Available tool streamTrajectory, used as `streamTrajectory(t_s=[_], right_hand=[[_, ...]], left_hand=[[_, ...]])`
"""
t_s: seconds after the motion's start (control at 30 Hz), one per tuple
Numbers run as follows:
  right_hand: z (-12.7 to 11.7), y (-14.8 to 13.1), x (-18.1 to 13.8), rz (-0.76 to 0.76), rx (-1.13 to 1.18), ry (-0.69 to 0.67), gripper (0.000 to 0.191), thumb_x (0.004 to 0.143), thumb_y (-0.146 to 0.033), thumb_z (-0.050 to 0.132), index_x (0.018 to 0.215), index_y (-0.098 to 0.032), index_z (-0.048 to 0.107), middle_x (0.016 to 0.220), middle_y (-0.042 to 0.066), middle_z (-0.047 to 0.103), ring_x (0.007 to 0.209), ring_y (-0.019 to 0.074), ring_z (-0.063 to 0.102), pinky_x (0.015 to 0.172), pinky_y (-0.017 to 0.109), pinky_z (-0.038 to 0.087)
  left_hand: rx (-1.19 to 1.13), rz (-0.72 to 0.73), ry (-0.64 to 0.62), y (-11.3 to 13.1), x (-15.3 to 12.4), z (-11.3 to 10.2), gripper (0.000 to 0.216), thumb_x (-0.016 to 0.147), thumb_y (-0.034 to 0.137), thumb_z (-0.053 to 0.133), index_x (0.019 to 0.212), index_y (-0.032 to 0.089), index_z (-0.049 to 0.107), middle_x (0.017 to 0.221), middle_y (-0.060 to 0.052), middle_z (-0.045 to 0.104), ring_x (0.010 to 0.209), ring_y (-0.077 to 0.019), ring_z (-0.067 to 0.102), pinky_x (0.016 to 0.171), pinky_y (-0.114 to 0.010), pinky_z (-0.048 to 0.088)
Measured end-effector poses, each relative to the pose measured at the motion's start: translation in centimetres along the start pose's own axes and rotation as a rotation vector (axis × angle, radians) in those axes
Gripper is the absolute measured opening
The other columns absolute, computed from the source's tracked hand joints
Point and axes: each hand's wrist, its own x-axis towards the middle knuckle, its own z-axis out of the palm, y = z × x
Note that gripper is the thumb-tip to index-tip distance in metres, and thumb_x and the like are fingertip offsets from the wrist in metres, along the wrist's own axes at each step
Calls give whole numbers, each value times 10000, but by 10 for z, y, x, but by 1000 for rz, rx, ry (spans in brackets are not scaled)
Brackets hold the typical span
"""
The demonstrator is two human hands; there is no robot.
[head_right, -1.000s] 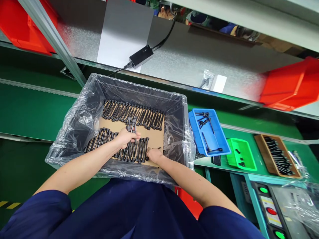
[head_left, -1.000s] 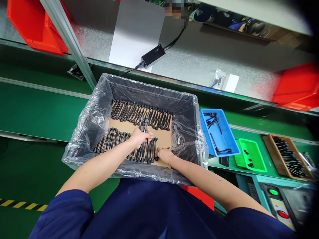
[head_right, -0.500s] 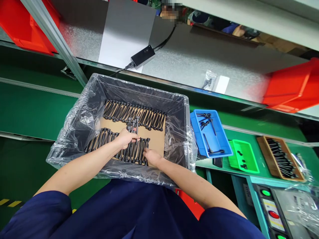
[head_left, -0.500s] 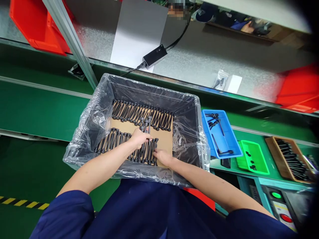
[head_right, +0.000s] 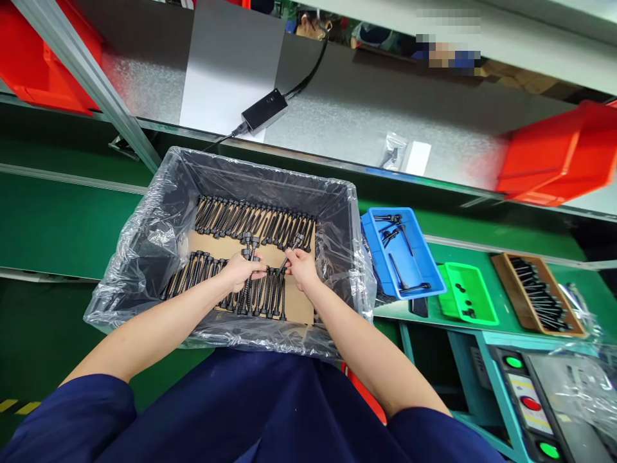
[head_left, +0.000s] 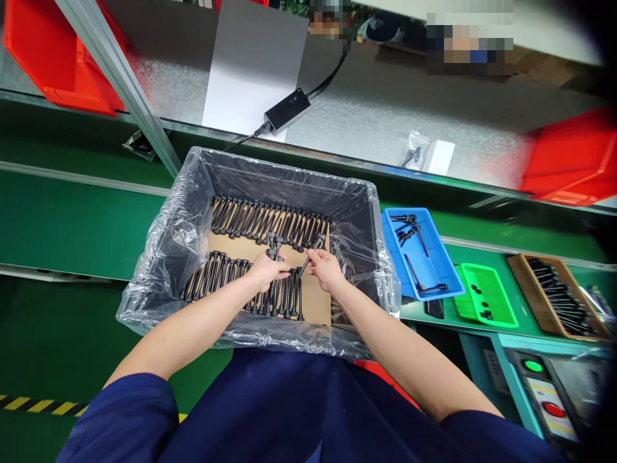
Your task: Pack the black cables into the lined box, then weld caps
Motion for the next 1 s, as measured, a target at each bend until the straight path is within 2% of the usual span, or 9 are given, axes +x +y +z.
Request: streamTrajectory(t_s=[0.07,0.13,0.27,0.4,0.57,0.7,0.8,0.9,1.0], right_hand=[[-9,23,14,132,-316,43,323,866,-476,529,714,-193,494,545,-21,492,441,100,495,427,207,472],[-14,45,20,221,-502,20,297,820,-413,603,655,-190,497,489,-10,485,395,122,499,401,233,464],[-10,77,19,285,-665,-57,224,725,-330,689,646,-174,549,486,13,529,397,152,545,418,250,478],[-5,83,20,311,-706,-118,180,677,-251,724,671,-163,567,496,6,543,459,159,595,476,237,498],[-5,70,16,331,-571,-150,187,744,-238,695,672,-173,534,491,-25,519,442,125,565,461,206,482],[-8,42,2,351,-413,-175,186,866,-278,578,728,-161,534,558,-4,568,413,96,528,445,206,486],[-6,11,-19,292,-55,-368,269,934,-387,470,876,-151,586,718,47,645,529,95,595,484,187,506],[6,-14,-45,170,305,-516,329,890,-457,540,948,-141,612,802,67,649,653,119,628,512,194,528],[24,-23,-62,52,283,-429,323,728,-357,748,940,-155,613,696,-4,592,615,104,577,508,194,532]], left_hand=[[-27,-27,3,1,1,0,289,604,11,733,768,152,541,581,36,555,529,-79,563,602,-261,550],[-31,-42,-32,0,1,-1,284,626,74,760,793,152,544,580,25,562,499,-86,554,560,-272,549],[11,-49,-104,-1,1,-3,253,644,156,782,758,133,558,595,-7,583,497,-112,578,483,-253,520],[-37,-89,-153,3,-1,-3,249,612,84,784,716,121,561,630,-25,607,535,-114,604,538,-255,541],[-87,-123,-194,3,-3,-1,304,556,-68,720,719,119,544,625,-21,608,582,-142,641,590,-272,549],[-5,-97,-179,-3,-2,0,276,586,-46,704,722,124,534,567,-22,601,526,-142,628,487,-210,452],[0,-9,-147,-8,1,-1,255,589,-1,725,702,129,537,569,-6,602,498,-116,595,467,-202,410],[-32,59,-33,-12,4,-2,243,578,16,736,715,127,568,587,25,597,487,-83,548,499,-216,435],[-60,80,34,-14,5,-1,212,594,36,737,730,121,598,608,25,607,508,-81,542,536,-230,459]])
